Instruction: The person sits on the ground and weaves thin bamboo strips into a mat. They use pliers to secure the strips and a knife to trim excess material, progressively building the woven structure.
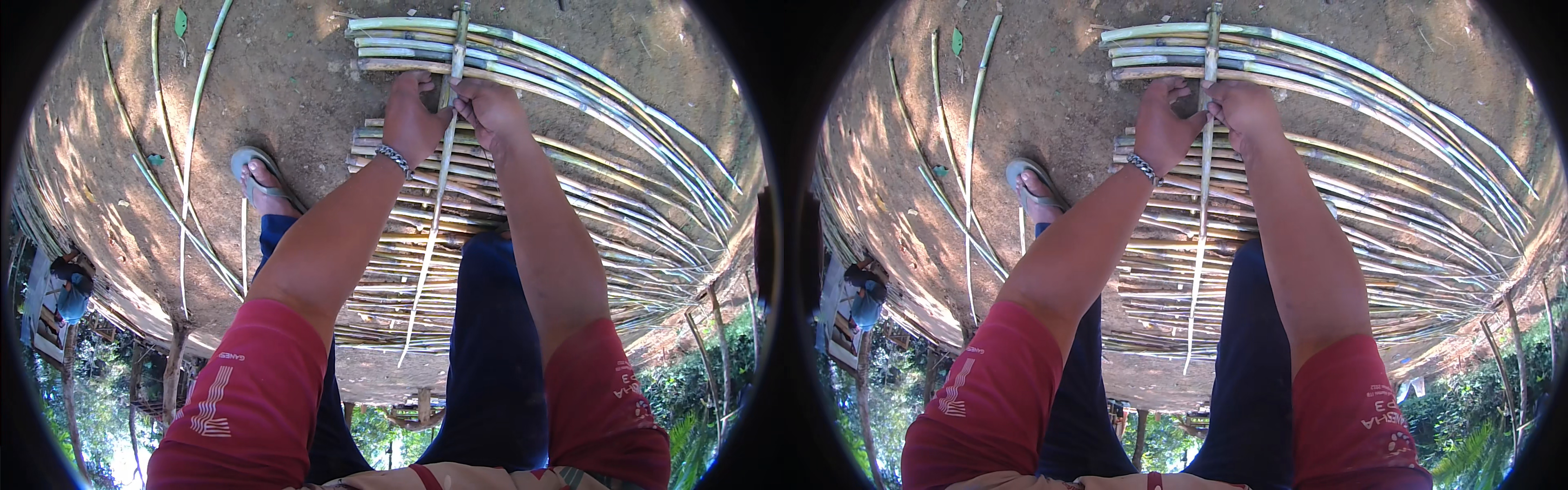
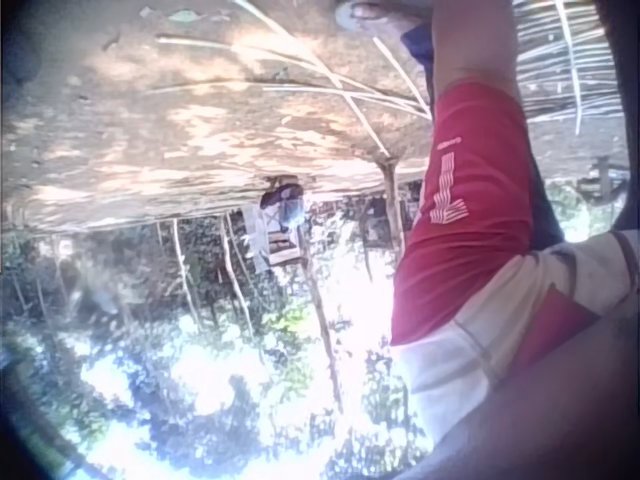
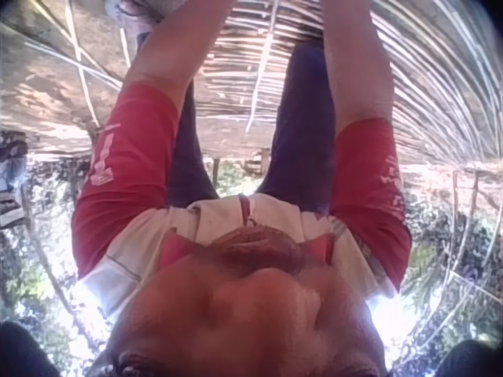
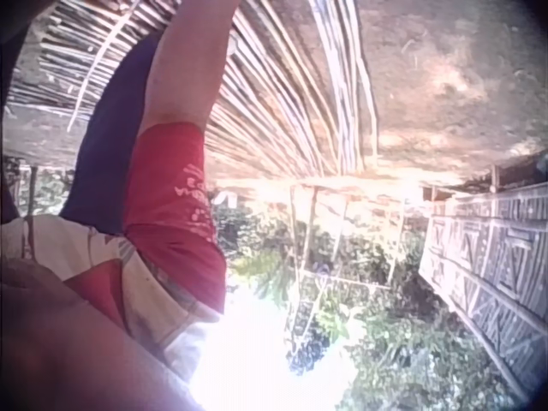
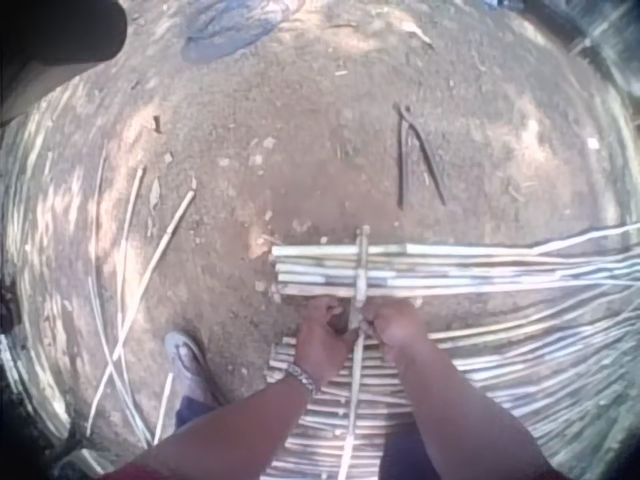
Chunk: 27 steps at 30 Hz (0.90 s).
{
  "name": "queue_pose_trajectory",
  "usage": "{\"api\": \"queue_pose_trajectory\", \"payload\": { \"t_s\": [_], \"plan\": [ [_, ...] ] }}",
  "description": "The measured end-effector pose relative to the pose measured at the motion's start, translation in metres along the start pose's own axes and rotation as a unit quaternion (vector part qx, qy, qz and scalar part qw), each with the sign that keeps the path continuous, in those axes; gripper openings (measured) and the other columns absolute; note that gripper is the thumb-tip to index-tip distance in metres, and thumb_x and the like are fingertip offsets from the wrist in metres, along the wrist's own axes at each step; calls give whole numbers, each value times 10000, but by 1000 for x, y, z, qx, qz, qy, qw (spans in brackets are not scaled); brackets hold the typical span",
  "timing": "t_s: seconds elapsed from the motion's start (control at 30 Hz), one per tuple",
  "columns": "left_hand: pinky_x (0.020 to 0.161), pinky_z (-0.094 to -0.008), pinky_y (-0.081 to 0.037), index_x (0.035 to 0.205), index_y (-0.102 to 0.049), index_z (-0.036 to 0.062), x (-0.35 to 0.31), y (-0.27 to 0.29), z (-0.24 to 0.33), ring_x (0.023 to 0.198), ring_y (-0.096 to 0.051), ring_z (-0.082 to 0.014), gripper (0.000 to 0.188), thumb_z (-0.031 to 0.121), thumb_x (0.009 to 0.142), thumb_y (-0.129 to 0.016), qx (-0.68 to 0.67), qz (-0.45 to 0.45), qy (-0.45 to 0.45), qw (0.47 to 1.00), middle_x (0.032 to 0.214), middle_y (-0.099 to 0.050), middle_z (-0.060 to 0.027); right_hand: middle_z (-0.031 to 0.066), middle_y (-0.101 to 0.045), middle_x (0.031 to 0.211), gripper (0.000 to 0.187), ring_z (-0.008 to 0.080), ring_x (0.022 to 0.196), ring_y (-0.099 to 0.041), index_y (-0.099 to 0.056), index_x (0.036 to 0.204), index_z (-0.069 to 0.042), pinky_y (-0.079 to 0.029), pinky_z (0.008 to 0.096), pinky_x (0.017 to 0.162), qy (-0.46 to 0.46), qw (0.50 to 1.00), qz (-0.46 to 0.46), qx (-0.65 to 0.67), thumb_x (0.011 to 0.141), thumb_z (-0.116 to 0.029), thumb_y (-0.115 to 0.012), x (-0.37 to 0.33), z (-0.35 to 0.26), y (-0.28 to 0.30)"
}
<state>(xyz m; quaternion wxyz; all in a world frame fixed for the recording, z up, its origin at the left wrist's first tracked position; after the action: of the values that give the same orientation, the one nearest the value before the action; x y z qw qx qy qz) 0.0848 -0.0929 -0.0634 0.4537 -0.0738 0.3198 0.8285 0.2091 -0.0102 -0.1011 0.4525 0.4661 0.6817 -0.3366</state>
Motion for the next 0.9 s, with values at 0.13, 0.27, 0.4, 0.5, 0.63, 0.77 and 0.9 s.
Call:
{"api": "queue_pose_trajectory", "payload": {
  "t_s": [0.13,0.27,0.4,0.5,0.63,0.77,0.9],
  "plan": [
    [880,-347,-542,1166,-611,-44,3,1,-24,1013,-699,-245,398,111,834,-765,-130,57,40,989,1083,-704,-180,61,-651,874,149,123,733,-575,-688,962,38,-483,230,649,8,1000,-1,16,875,-59,-761,-9,0,-8],
    [752,-350,-553,978,-703,-17,8,10,-9,820,-724,-250,174,116,866,-714,-35,118,96,988,892,-743,-159,32,-641,826,136,108,731,-562,-695,931,22,-468,227,647,0,1000,2,20,870,-73,-773,-2,5,0],
    [694,-362,-548,896,-719,-9,8,15,-5,730,-714,-254,124,109,861,-705,-8,164,109,980,816,-737,-157,12,-617,777,158,101,682,-529,-690,901,15,-444,232,620,12,1000,19,-7,859,-98,-793,2,8,5],
    [682,-374,-545,889,-710,-11,8,15,-5,719,-710,-263,111,95,862,-693,14,158,87,983,807,-730,-165,13,-610,749,175,102,645,-510,-685,862,11,-436,243,599,39,999,15,-19,853,-116,-804,3,6,6],
    [677,-390,-541,881,-691,-12,7,15,-2,720,-710,-282,98,84,860,-684,32,171,56,983,798,-722,-174,43,-630,755,278,126,645,-545,-690,840,22,-455,266,598,62,995,0,-80,867,-232,-800,3,4,7],
    [680,-398,-540,880,-682,-12,5,17,1,715,-707,-294,89,74,856,-681,28,197,56,978,802,-717,-183,77,-661,785,478,187,700,-619,-728,929,28,-506,325,625,46,961,9,-272,879,-447,-758,4,-1,16],
    [683,-381,-537,906,-690,-13,-2,16,-4,705,-691,-265,110,79,846,-698,-18,226,109,968,801,-715,-165,92,-679,806,558,216,733,-642,-759,1009,-12,-527,382,633,10,950,-4,-313,860,-550,-734,8,3,21]
  ]
}}
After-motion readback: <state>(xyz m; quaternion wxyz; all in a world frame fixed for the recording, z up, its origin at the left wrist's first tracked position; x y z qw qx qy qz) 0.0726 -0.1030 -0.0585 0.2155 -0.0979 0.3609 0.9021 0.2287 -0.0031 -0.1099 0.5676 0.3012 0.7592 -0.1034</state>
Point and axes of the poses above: each hand's wrist, its own x-axis towards the middle knuckle, its own y-axis out of the back of the hand, z = x × y, the point moved 10 cm from there along x, towards the middle knuckle
